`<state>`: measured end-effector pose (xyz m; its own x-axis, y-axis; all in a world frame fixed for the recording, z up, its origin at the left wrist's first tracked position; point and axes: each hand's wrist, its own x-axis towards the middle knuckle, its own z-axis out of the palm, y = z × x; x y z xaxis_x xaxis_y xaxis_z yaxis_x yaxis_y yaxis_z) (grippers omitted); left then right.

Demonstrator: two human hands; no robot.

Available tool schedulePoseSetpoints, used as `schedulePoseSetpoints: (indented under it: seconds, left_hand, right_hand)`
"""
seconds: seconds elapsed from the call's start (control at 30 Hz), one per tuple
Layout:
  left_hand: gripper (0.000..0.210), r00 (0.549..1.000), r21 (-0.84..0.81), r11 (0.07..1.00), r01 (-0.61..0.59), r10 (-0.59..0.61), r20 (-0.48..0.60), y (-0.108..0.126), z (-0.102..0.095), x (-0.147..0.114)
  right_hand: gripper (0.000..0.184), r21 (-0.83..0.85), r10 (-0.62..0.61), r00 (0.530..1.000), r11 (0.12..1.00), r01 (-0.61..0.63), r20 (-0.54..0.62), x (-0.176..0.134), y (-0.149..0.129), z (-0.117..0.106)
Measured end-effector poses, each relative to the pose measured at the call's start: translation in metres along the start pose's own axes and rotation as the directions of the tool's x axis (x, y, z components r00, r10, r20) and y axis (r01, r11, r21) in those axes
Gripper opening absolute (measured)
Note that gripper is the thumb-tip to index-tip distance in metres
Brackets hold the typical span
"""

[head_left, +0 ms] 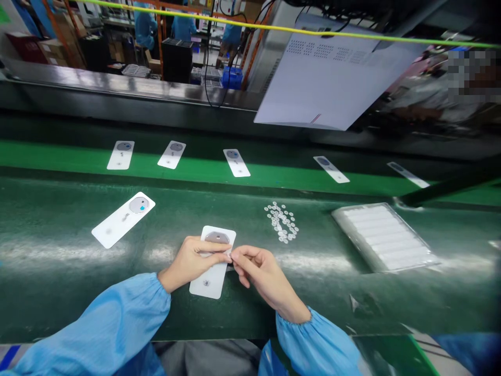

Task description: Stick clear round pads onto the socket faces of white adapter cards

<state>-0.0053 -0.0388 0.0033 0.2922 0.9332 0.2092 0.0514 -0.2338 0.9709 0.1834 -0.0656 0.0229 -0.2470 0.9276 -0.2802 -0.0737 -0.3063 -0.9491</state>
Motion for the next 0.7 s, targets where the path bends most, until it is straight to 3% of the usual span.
schedulePoseSetpoints:
  seconds: [0.3,0.47,0.6,0.7]
  left_hand:
    - [0.015,0.999,0.02,0.999,0.048,-0.049,0.023,0.004,-0.001,0.0]
    - [0.044,0.998,0.066,0.996,0.065,-0.064,-0.016,0.003,0.0,-0.002]
    - [0.054,0.998,0.067,0.996,0.057,-0.055,-0.024,0.003,0.001,-0.005]
    - [0.082,0.996,0.0,0.996,0.084,-0.084,-0.033,0.003,0.002,-0.006]
  right_hand:
    - [0.049,-0.234,-0.069,0.994,0.971,0.048,-0.083,-0.004,-0.007,0.002]
    - [0.044,-0.372,-0.242,0.951,0.915,0.157,-0.194,-0.002,-0.007,0.009]
    - [0.042,-0.43,-0.293,0.93,0.886,0.176,-0.223,0.005,-0.005,0.014]
    - [0.042,-0.468,-0.315,0.921,0.865,0.18,-0.228,0.009,-0.004,0.016]
